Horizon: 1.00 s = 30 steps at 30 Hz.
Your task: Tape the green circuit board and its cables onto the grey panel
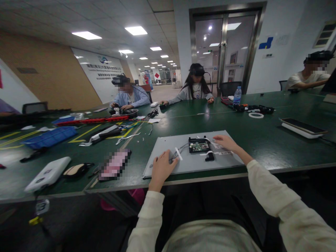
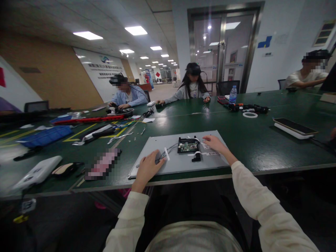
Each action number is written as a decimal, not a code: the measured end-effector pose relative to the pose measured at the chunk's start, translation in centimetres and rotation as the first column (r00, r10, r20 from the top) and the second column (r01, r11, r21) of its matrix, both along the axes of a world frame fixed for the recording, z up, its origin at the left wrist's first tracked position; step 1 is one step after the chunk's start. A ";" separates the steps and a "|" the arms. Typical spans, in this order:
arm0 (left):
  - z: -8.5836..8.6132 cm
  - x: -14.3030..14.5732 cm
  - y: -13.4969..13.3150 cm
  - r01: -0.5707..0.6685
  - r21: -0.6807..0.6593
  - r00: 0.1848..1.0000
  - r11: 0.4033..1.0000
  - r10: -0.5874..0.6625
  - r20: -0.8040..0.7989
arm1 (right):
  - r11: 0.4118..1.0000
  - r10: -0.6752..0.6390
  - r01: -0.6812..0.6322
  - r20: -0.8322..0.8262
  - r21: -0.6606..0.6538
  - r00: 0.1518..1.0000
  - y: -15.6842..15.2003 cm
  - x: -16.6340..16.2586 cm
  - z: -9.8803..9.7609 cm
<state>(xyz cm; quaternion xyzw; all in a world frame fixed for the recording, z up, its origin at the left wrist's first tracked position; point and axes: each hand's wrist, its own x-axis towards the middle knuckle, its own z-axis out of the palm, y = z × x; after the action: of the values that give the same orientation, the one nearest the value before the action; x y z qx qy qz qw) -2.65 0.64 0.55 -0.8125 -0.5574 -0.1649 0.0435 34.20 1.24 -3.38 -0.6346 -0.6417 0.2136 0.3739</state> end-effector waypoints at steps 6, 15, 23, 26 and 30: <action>-0.1 0.1 0.0 0.008 0.000 1.000 1.000 -0.008 -0.003 | 0.999 0.029 -0.030 0.019 0.023 0.999 -0.5 -1.8 0.9; -0.2 -0.2 1.0 0.058 -0.020 0.998 0.998 -0.059 -0.038 | 0.939 0.279 -0.332 0.359 0.094 0.891 -3.7 -4.2 2.2; 1.9 4.8 5.4 0.194 -0.228 0.964 0.954 -0.228 -0.137 | 0.934 0.339 -0.347 0.505 -0.081 0.794 -9.8 -3.7 2.6; 1.6 8.1 6.7 0.234 -0.261 0.959 0.937 -0.267 -0.098 | 0.965 0.258 -0.235 0.535 -0.112 0.804 -10.7 -2.9 2.2; 0.7 12.2 6.9 0.248 -0.264 0.965 0.932 -0.262 -0.022 | 0.988 0.140 -0.078 0.557 -0.133 0.819 -10.9 -1.7 1.5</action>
<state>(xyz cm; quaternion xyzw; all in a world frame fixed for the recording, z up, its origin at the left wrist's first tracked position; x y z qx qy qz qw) 9.54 7.52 1.24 -0.8810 -0.4626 -0.0718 -0.0692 32.49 -9.66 -1.88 -0.6504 -0.7465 0.0709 0.1212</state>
